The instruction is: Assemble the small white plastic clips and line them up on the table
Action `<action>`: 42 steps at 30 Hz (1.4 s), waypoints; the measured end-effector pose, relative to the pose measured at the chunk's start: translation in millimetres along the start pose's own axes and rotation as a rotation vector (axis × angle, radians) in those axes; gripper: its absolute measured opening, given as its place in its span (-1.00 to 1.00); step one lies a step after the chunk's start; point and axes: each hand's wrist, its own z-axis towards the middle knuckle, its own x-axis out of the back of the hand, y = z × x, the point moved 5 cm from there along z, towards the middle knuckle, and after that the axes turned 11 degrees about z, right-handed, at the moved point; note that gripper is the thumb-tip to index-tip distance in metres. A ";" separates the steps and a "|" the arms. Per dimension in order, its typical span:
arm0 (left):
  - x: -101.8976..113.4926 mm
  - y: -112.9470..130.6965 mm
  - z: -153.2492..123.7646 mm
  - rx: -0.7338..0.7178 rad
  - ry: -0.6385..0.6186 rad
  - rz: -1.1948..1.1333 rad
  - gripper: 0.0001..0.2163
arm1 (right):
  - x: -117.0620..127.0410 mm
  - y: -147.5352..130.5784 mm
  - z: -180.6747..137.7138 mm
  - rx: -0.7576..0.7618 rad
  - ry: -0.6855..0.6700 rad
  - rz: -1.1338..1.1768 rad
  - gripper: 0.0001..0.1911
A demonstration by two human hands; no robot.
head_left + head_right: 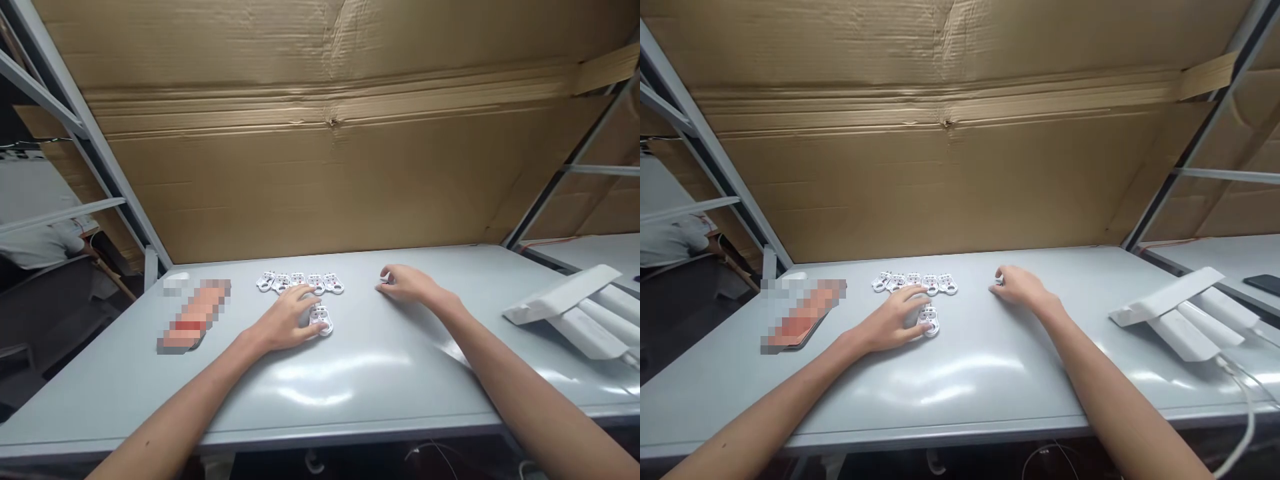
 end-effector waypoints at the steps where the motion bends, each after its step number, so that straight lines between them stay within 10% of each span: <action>1: -0.6 0.1 -0.1 -0.007 -0.008 -0.006 -0.58 | -1.1 -0.9 -0.5 0.000 -0.029 0.012 -0.70; 18: -0.8 0.3 -0.1 -0.040 0.002 -0.007 -0.53 | -12.5 -68.7 -22.9 0.407 -0.139 0.574 -0.65; 26: 0.5 1.0 1.4 -0.074 0.045 -0.017 -0.58 | -44.1 -89.8 -35.0 0.242 -0.357 1.246 -0.66; 42: -0.6 -2.7 2.3 -0.034 0.055 0.031 -0.58 | -66.0 -80.8 -27.4 0.270 -0.254 1.026 -0.69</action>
